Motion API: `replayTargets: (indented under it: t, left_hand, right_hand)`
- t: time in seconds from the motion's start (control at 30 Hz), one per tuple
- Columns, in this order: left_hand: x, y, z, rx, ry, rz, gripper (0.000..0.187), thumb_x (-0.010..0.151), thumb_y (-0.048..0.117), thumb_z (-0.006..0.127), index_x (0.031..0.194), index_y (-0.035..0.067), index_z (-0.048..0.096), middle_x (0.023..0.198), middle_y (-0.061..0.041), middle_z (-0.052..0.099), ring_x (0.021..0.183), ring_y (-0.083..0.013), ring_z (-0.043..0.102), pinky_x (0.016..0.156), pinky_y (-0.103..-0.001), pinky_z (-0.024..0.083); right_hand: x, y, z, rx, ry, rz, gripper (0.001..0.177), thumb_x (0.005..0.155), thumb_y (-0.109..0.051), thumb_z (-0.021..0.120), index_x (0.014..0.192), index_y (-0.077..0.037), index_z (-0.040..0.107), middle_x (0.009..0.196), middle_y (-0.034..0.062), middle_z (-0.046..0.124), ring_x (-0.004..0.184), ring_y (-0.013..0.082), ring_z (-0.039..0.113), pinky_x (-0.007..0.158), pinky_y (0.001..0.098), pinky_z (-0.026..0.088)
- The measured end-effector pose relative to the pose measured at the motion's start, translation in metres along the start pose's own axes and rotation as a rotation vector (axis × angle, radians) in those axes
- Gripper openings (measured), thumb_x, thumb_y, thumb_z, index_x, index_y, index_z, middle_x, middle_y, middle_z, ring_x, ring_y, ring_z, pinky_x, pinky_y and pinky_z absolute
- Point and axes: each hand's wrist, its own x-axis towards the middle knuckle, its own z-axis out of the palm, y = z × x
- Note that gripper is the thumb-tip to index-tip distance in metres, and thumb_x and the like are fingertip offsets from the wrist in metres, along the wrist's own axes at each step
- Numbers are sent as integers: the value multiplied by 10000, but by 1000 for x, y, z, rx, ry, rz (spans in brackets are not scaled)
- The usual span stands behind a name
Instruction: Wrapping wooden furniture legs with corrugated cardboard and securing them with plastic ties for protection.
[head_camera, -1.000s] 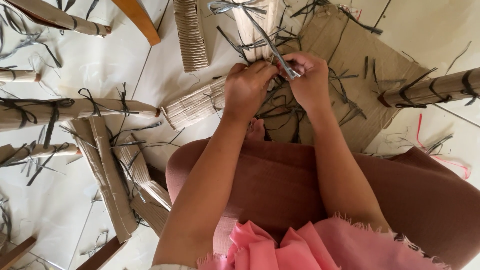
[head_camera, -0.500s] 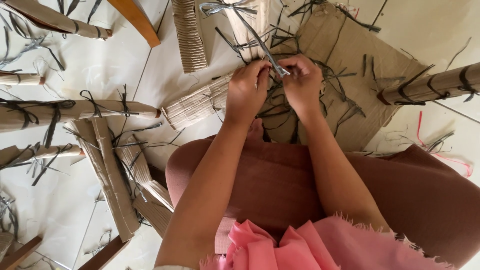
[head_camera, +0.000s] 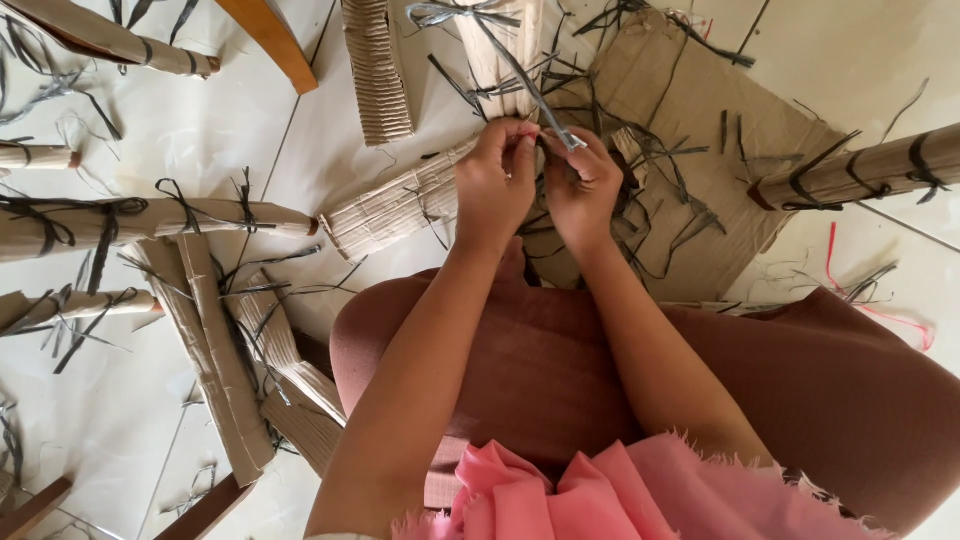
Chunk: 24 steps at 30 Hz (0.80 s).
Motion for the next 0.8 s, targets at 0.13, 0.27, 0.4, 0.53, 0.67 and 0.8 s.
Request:
replayTargets:
  t: [0.13,0.27,0.4,0.53,0.67,0.8]
  left_hand:
    - [2,19,-9,-108,-42,-41,189,1041,105,462,1006,123,646,826,-52,788,666,-225,765,600,-354,631]
    - [3,26,-13,-90,-120,-65,156,1067,192,394,1041,143,540,840,-64,769,703,-277,749,671,-410,615]
    - [2,27,-15,-105,-146,-84,125,1077,246,404,1077,122,423,781,-149,703,698,-374,722,655,-443,596]
    - [4,27,-18,-123,-158,-73,127,1066,250,409,1076,125,389,697,-180,623,637,-428,685,620,-450,573]
    - [7,21,-21,-31,-151,-72,173,974,94,543,1055,145,399,815,-113,721,815,-292,778,716,-377,616]
    - [9,23,-28,327,-161,73,271,896,126,705,1002,169,460,801,-57,767,716,-266,768,638,-387,622]
  right_hand:
    - [0,9,-4,67,-32,82,282,866,141,545,953,7,777,975,177,669,886,301,675,775,457,559]
    - [8,-15,-5,165,-90,275,261,892,59,507,993,87,746,892,201,592,818,229,568,763,409,477]
    - [12,-11,-5,280,-79,530,210,962,-97,605,923,28,770,784,119,624,806,147,599,772,340,497]
    - [10,2,0,302,-76,640,146,962,-88,759,910,48,755,717,133,678,707,153,676,699,294,552]
    - [2,34,2,415,-24,704,178,957,-148,802,906,12,742,662,114,617,597,171,664,554,275,561]
    - [-2,48,1,512,-44,761,195,985,-146,772,938,30,703,694,148,628,650,227,718,656,383,663]
